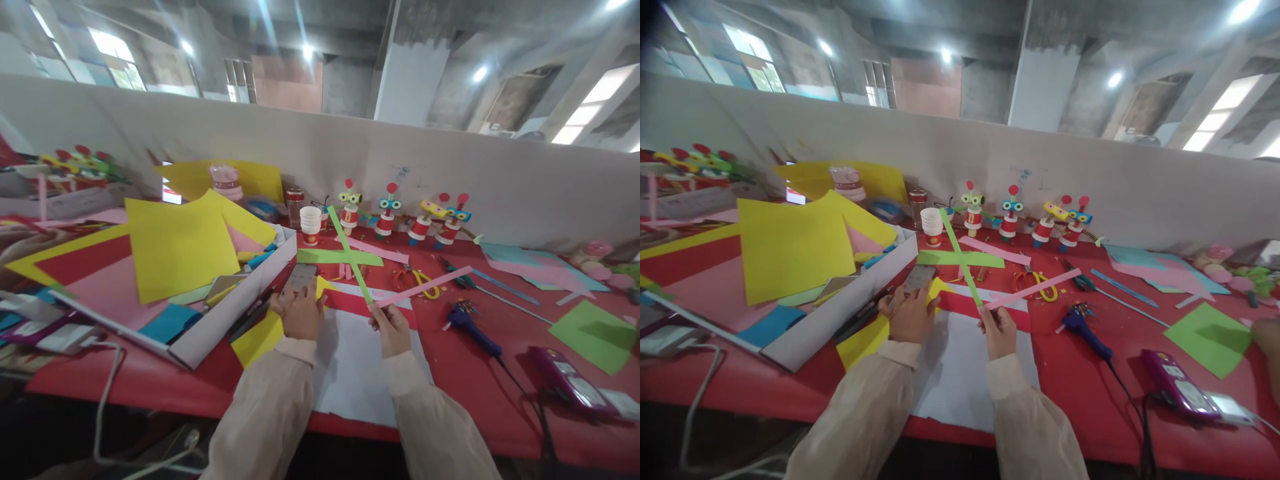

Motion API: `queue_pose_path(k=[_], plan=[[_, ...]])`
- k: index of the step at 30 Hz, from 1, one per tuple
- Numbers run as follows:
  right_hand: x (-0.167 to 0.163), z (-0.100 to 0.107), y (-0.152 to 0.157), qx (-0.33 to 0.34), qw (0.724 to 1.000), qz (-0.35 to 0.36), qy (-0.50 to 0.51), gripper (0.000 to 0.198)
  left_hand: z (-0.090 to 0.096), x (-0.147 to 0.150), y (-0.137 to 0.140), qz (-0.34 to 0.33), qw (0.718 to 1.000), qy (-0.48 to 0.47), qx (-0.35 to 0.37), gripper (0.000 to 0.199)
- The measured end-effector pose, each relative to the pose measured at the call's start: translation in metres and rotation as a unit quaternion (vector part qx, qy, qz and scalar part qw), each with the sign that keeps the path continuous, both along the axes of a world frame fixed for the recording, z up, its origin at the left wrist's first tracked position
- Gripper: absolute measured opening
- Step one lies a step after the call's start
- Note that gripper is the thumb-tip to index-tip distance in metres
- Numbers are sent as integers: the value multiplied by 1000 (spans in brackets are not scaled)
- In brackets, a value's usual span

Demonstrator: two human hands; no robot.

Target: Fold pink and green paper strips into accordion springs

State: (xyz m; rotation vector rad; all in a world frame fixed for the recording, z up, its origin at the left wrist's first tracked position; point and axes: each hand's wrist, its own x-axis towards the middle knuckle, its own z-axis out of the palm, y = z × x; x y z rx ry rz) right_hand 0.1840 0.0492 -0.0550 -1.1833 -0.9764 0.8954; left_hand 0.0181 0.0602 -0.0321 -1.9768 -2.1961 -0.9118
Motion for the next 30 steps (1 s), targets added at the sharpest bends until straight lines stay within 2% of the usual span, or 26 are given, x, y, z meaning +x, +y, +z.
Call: queue_pose_path(k=[6,7,9,10,12,14,18,20,24,27,30], plan=[[1,-3,0,4,1000,11,2,28,1,-1,5,-9,999,-32,22,41],[1,-4,1,3,1000,17,2,29,1,2,5,-30,997,-56,36,39],[3,-7,3,0,999,36,-7,29,0,11,6,-114,983,-133,54,34],[4,-8,4,-1,999,47,-13,30,-1,18,7,-178,964,-189,49,31],[6,-10,7,0,998,64,-24,30,-5,33,8,-276,904,-324,-32,22],[9,-11,8,0,997,69,-32,30,-9,46,10,-296,852,-422,-94,23],[10,-14,7,-8,997,65,-41,33,-14,53,11,-304,735,-588,-149,22],[7,-14,6,-13,997,65,-46,35,-15,50,10,-303,698,-628,-164,22],[4,-7,7,-21,994,65,-80,36,-11,44,8,-276,690,-651,-155,21],[6,12,15,-12,991,69,-112,35,2,47,10,-267,692,-656,-141,19],[7,34,29,31,981,32,-191,33,16,52,19,-261,672,-683,-113,22]])
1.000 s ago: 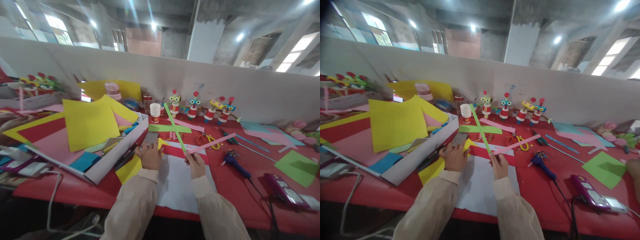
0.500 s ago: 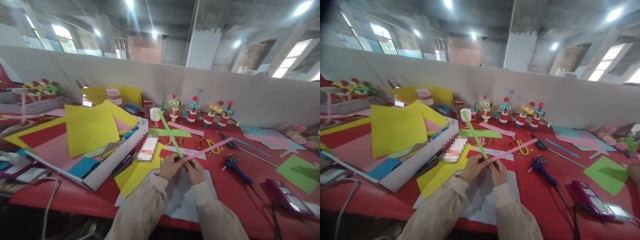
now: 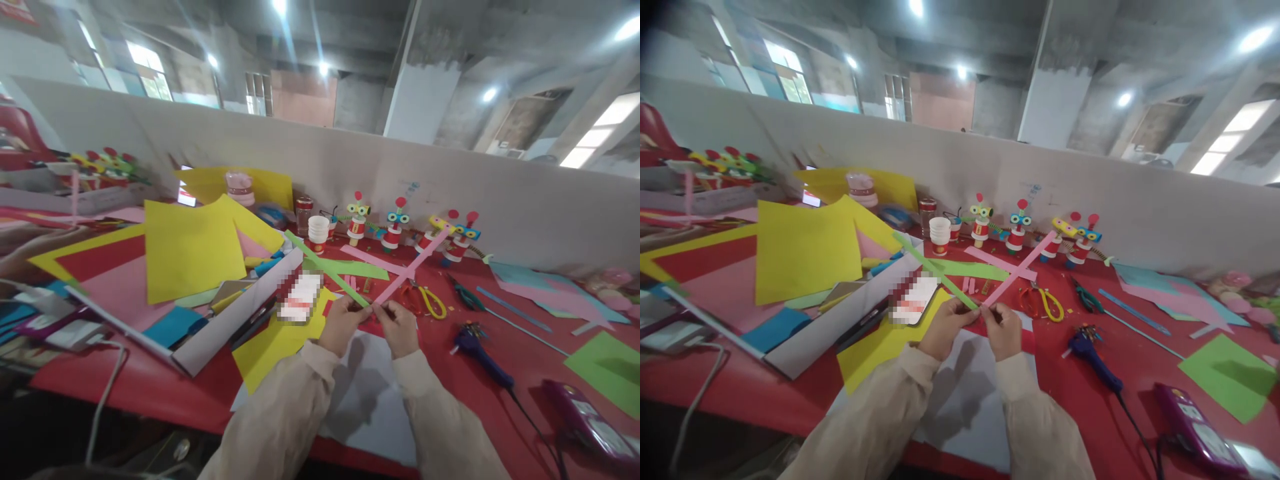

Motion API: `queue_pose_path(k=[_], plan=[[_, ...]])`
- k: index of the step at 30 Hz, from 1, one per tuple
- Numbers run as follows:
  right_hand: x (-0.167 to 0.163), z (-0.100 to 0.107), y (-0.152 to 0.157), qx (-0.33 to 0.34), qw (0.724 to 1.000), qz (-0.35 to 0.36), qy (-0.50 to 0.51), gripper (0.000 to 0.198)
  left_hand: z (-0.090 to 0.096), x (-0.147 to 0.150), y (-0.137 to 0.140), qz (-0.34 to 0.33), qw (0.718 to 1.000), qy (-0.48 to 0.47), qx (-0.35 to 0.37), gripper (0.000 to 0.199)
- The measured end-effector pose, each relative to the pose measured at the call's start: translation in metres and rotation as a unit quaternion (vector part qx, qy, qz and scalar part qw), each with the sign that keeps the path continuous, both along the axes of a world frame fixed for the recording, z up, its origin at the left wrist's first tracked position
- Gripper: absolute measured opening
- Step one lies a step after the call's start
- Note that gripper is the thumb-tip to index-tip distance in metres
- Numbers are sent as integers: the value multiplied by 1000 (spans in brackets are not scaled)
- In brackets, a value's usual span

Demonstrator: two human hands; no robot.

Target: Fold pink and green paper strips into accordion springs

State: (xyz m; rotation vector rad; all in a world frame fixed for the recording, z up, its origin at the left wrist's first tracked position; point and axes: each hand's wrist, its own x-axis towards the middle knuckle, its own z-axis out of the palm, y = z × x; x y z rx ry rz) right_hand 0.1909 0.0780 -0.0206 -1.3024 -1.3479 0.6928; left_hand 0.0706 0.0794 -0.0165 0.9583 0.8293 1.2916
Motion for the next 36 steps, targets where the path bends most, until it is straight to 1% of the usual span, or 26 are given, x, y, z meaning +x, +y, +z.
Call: queue_pose_path(k=[2,3,6,8,10,12,14,16,18,20,22,24,26,29,31,33,35,36], plan=[[-2,9,8,27,999,-9,-30,32,4,2,8,17,1000,-25,-2,24],[-3,10,12,27,999,4,-26,32,5,2,12,26,999,-31,-6,23],[-4,2,17,10,999,47,17,34,0,-2,23,45,997,-54,-25,19],[0,-7,18,16,1000,16,10,36,-3,-7,27,48,993,-101,-49,19],[6,-13,18,30,999,-27,-30,37,-4,-11,29,42,985,-146,-81,18],[9,-14,18,43,998,-34,-43,31,-4,-13,29,33,978,-176,-106,17],[8,-13,19,58,998,1,-21,19,-5,-11,29,25,975,-189,-118,17],[2,-10,19,65,996,58,5,23,-7,-7,29,17,977,-181,-109,18],[-4,-9,18,45,994,92,29,25,-9,-2,27,21,985,-146,-87,18],[-8,-10,16,23,995,82,49,21,-10,2,25,41,992,-93,-68,17],[-9,-10,15,16,997,53,47,19,-9,4,21,63,995,-51,-60,17],[-8,-9,13,17,999,33,31,17,-7,5,19,74,995,-38,-59,17],[-7,-9,12,6,999,25,24,16,-4,4,17,70,995,-42,-64,15],[-6,-10,11,-36,998,33,49,16,-3,3,16,69,994,-39,-74,12],[-5,-12,10,-64,994,46,80,15,-3,2,15,83,992,-25,-87,11],[-4,-14,9,-78,990,61,103,13,-2,2,13,98,989,-31,-105,12],[-2,-16,9,-88,985,73,127,12,-1,1,11,86,991,-33,-99,11],[-1,-17,9,-96,983,73,139,13,-1,0,10,84,992,-18,-95,9]])
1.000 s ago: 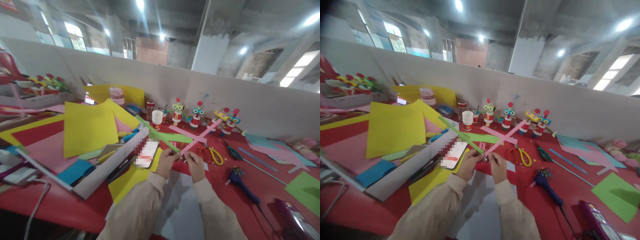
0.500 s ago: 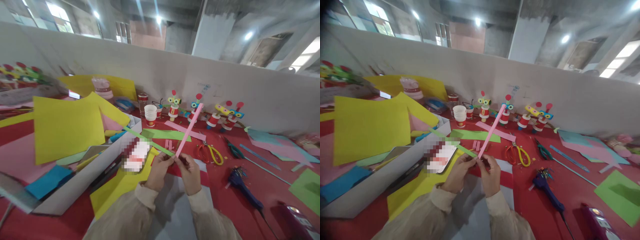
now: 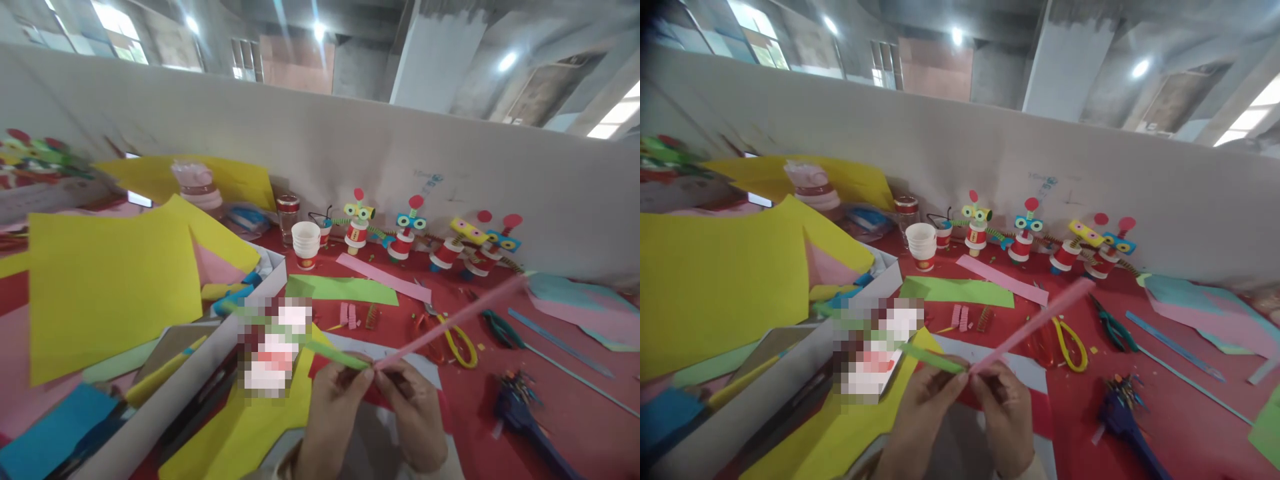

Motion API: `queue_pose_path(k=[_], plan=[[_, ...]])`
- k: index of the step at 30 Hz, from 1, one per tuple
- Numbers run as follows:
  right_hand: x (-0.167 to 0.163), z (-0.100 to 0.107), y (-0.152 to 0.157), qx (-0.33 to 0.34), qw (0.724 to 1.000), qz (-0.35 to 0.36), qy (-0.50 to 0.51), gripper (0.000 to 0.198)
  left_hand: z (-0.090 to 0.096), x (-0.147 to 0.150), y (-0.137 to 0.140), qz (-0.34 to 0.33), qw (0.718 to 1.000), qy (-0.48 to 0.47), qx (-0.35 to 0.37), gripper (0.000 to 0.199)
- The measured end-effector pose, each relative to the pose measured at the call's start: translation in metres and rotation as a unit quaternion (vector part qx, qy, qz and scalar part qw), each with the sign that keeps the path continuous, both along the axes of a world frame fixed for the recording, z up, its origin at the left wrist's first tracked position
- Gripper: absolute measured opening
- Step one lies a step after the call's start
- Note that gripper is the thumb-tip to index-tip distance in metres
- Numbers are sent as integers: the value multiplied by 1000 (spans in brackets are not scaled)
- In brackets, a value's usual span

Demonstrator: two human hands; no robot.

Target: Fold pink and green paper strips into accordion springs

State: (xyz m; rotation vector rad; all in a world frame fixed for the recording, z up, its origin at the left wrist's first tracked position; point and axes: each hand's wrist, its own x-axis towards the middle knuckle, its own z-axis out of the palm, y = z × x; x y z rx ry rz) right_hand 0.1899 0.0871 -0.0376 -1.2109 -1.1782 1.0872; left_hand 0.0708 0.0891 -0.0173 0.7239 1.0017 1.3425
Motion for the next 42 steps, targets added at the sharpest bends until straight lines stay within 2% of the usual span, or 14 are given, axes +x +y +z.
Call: queue_pose_path(k=[5,7,10,12,14,16,18,20,23,28,34,42], plan=[[-1,-6,2,-43,999,6,17,20,0,-5,0,-1,997,79,-11,7],[0,-9,2,-55,998,-10,21,24,-1,-6,3,26,997,70,-19,8],[7,-10,2,-56,996,-75,5,26,0,-6,9,78,996,19,-25,11],[12,-7,3,-22,992,-114,-41,24,1,-7,13,81,996,-9,-36,13],[15,-3,4,56,984,-123,-112,21,1,-7,15,83,992,-68,-62,15],[14,2,5,124,969,-115,-178,36,0,-8,16,67,987,-123,-81,17],[8,6,6,135,968,-88,-191,44,-1,-9,17,70,988,-124,-57,16],[-1,8,6,115,980,-43,-156,38,-1,-9,19,77,993,-92,-16,15],[-16,11,5,72,994,2,-77,32,-1,-8,21,53,997,-59,22,11],[-21,12,6,31,998,-35,-47,25,3,-3,20,2,998,-36,51,8],[-14,8,9,0,1000,-20,16,25,4,-5,22,-6,999,-12,48,11],[-11,7,11,-36,998,-22,41,24,4,-4,22,-4,999,17,45,13]])
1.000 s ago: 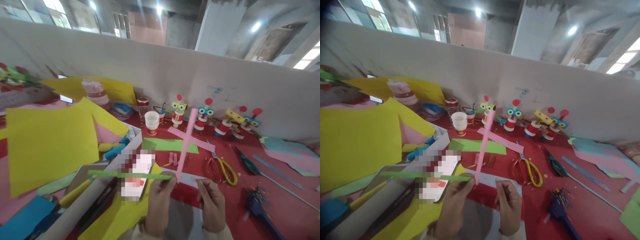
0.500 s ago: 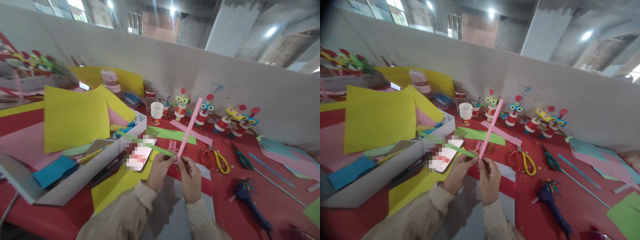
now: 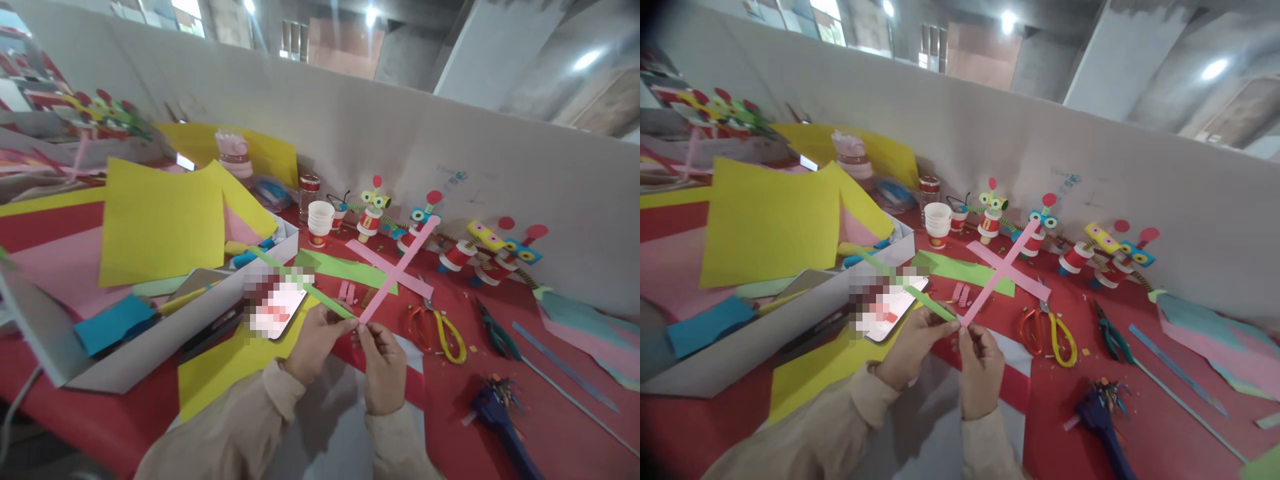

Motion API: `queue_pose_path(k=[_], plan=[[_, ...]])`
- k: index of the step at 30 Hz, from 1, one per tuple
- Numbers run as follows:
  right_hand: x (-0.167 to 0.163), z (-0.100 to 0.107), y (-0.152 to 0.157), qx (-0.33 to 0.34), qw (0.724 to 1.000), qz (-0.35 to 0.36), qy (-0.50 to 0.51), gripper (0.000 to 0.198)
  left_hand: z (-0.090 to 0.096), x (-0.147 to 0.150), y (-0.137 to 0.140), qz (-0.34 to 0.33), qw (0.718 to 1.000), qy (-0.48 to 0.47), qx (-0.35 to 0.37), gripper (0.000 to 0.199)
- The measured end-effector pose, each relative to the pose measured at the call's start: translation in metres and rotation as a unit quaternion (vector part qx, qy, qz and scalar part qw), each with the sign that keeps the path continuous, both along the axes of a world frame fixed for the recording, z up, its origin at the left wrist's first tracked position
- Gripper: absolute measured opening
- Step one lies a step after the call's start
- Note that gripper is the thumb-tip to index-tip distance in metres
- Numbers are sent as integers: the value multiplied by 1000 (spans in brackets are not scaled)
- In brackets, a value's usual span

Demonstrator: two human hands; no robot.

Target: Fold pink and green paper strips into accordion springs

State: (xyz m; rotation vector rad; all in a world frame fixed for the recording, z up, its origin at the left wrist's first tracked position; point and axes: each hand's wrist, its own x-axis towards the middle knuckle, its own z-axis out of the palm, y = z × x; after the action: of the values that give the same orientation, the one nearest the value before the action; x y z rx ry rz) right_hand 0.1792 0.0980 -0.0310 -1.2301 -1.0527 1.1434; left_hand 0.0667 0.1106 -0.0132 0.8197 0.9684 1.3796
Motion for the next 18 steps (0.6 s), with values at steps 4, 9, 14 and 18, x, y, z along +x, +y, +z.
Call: queue_pose_path(k=[4,9,14,18], plan=[[2,0,1,13,999,0,47,19,3,-5,-5,-44,999,7,5,20],[-1,1,2,23,993,2,112,18,0,-11,-7,-95,995,-40,0,17],[-6,-2,0,27,995,15,98,18,-8,-14,-10,-108,993,-53,-21,20],[-6,-6,2,41,995,1,88,18,-12,-13,-9,-102,995,-17,-7,22]])
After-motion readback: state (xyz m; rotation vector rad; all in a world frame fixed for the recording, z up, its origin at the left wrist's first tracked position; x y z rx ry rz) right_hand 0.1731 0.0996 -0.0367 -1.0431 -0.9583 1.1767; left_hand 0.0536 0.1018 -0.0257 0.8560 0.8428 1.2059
